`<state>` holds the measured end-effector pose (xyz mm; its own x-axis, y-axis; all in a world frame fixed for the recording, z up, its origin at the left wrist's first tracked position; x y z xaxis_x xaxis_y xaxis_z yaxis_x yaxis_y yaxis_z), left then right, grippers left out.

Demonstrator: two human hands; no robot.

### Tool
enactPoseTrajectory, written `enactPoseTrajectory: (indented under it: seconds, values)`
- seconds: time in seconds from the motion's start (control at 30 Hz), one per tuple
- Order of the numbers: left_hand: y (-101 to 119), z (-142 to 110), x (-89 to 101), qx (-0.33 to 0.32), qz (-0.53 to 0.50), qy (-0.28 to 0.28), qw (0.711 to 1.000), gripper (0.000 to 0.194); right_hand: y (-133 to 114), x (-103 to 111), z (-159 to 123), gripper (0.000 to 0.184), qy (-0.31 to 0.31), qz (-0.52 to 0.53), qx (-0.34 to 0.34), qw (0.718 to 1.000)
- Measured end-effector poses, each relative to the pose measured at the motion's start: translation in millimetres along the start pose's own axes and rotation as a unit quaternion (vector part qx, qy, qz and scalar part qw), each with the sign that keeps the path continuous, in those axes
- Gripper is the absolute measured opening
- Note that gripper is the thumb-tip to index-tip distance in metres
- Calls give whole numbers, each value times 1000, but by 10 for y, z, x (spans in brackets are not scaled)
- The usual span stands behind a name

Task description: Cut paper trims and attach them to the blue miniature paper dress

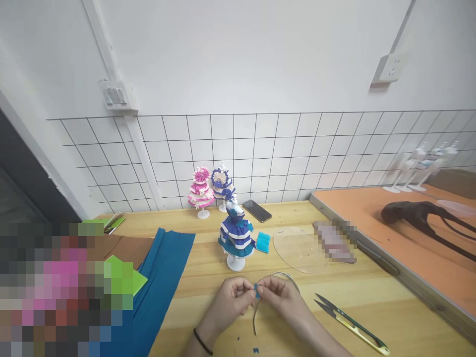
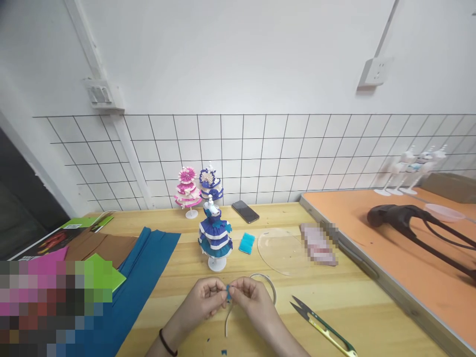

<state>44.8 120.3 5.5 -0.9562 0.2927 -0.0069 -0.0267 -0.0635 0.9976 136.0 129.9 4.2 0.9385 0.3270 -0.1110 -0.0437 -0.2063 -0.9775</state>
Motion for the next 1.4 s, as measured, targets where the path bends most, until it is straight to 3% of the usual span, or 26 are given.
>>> enactPoseTrajectory:
  seconds: [0.47, 0.93, 1.1, 1.27, 1.4]
  values:
    - [23, 6, 26, 2, -10, 20, 1000, 18, 1, 107, -12, 38, 56, -2, 7, 998]
    - [-22, 28, 94, 0, -12, 41, 999, 18, -43, 79, 5, 37, 51, -2, 19, 999]
    - [-145, 34, 215, 39, -129, 86, 987, 24, -112, 101, 30, 36, 70, -5, 28, 997]
    - [-196, 56, 345, 29, -317, 140, 938, 27, -214, 38, 81, 39, 90, -6, 45, 995]
    - [-193, 120, 375, 10, -385, 147, 911, 21, -298, -62, 118, 36, 109, -11, 67, 992]
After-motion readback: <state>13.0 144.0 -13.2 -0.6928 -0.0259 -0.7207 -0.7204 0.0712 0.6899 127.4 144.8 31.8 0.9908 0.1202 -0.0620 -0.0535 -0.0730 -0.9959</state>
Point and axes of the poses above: each hand's wrist, its own z-axis towards the middle knuckle, its own x-axis out of the back of the hand, y = z × x, the point moved 10 cm from there along z, towards the middle knuckle, and after that the axes turned 9 degrees about -x, right-handed, at the moved point
